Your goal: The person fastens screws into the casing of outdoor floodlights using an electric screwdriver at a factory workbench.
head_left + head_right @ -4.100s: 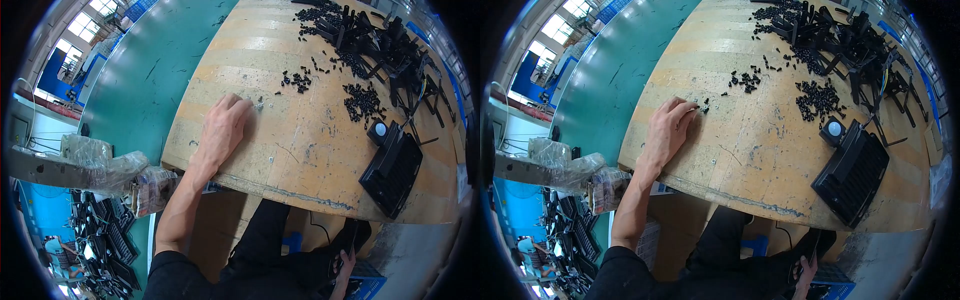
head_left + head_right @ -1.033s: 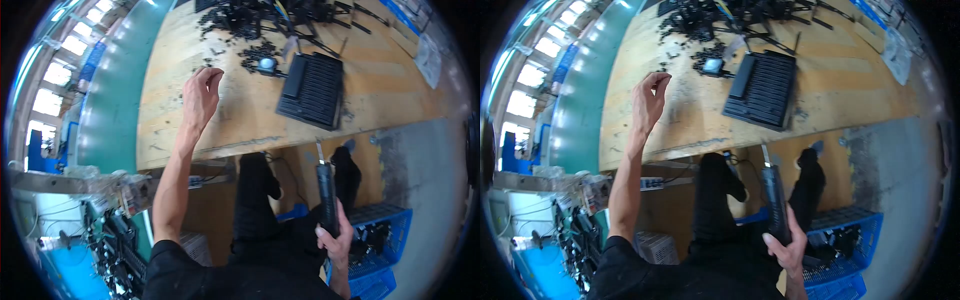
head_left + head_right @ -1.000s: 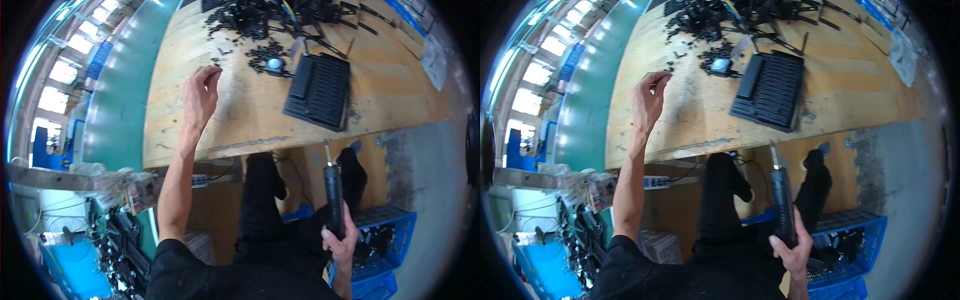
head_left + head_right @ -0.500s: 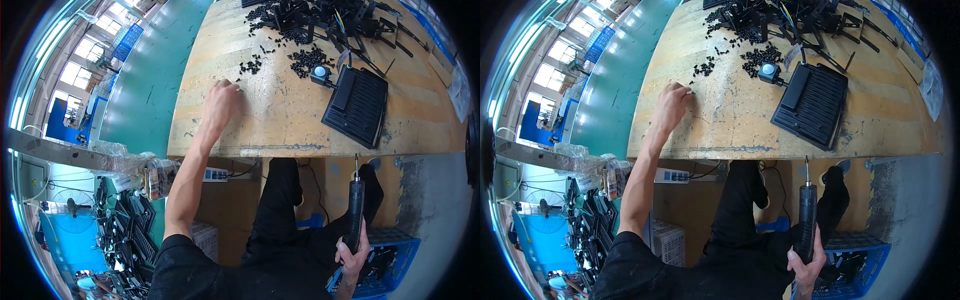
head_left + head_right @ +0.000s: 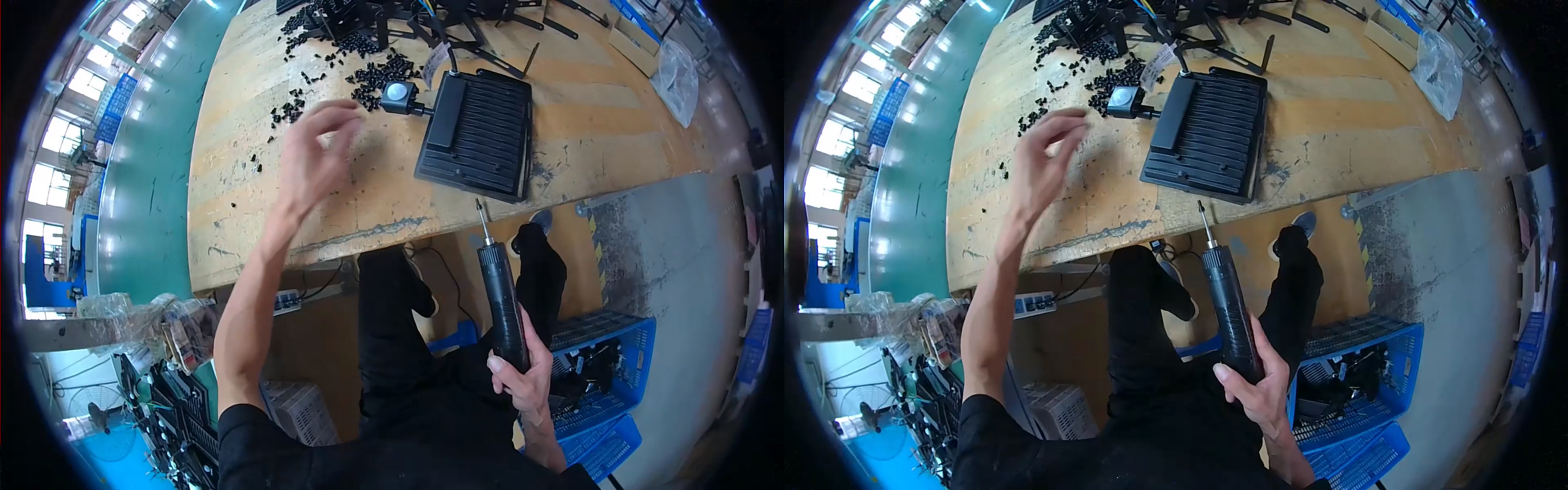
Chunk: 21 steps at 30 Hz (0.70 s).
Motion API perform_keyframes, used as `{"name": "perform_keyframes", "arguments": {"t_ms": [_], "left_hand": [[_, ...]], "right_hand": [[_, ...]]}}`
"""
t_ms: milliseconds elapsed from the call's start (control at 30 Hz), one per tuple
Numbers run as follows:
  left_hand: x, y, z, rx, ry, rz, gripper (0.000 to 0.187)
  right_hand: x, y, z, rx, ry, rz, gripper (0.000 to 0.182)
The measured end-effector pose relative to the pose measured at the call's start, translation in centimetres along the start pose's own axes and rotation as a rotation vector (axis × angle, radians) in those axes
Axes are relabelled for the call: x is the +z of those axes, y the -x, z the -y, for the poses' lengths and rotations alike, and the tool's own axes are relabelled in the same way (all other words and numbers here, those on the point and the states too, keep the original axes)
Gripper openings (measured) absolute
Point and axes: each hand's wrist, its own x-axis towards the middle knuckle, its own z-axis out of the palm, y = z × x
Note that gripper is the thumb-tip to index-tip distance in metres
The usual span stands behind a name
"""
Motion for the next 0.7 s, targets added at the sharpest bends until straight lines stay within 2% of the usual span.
{"name": "perform_keyframes", "arguments": {"t_ms": [67,133,333,367,400,500,600,633,667,700], "left_hand": [[2.4,-0.4,-2.4,-0.009,0.027,0.078,0.019],[4.0,-0.5,-1.8,-0.02,0.175,0.058,0.02],[6.1,-0.2,-2.1,0.031,0.154,0.029,0.021],[6.6,-0.7,-2.3,-0.027,0.344,0.056,0.02],[6.9,-1.1,-2.4,-0.026,0.344,0.061,0.02],[7.6,-1.5,-3.3,-0.014,0.31,0.071,0.018],[8.3,0.9,-5.1,0.036,0.166,-0.003,0.012],[8.2,1.4,-5.7,0.116,-0.048,-0.072,0.011],[8.2,2.1,-6.6,0.118,-0.05,-0.067,0.011],[8.2,2.6,-8.0,0.259,-0.137,-0.106,0.011]], "right_hand": [[0.3,-0.3,0.3,-0.007,0.0,0.01,0.083],[0.9,-0.8,0.5,-0.03,-0.025,0.015,0.083],[1.6,-1.2,0.8,0.001,-0.079,0.028,0.083],[1.5,-1.2,0.6,0.0,-0.088,0.027,0.083],[1.6,-1.1,0.6,0.0,-0.092,0.023,0.083],[1.4,-0.9,0.7,-0.01,-0.124,0.022,0.082],[0.3,-0.3,0.3,-0.042,-0.132,0.008,0.084],[-0.5,-0.1,0.1,-0.052,-0.114,-0.014,0.085],[-1.4,0.1,0.0,-0.059,-0.095,-0.035,0.085],[-2.3,0.1,-0.2,-0.073,-0.103,-0.034,0.086]]}}
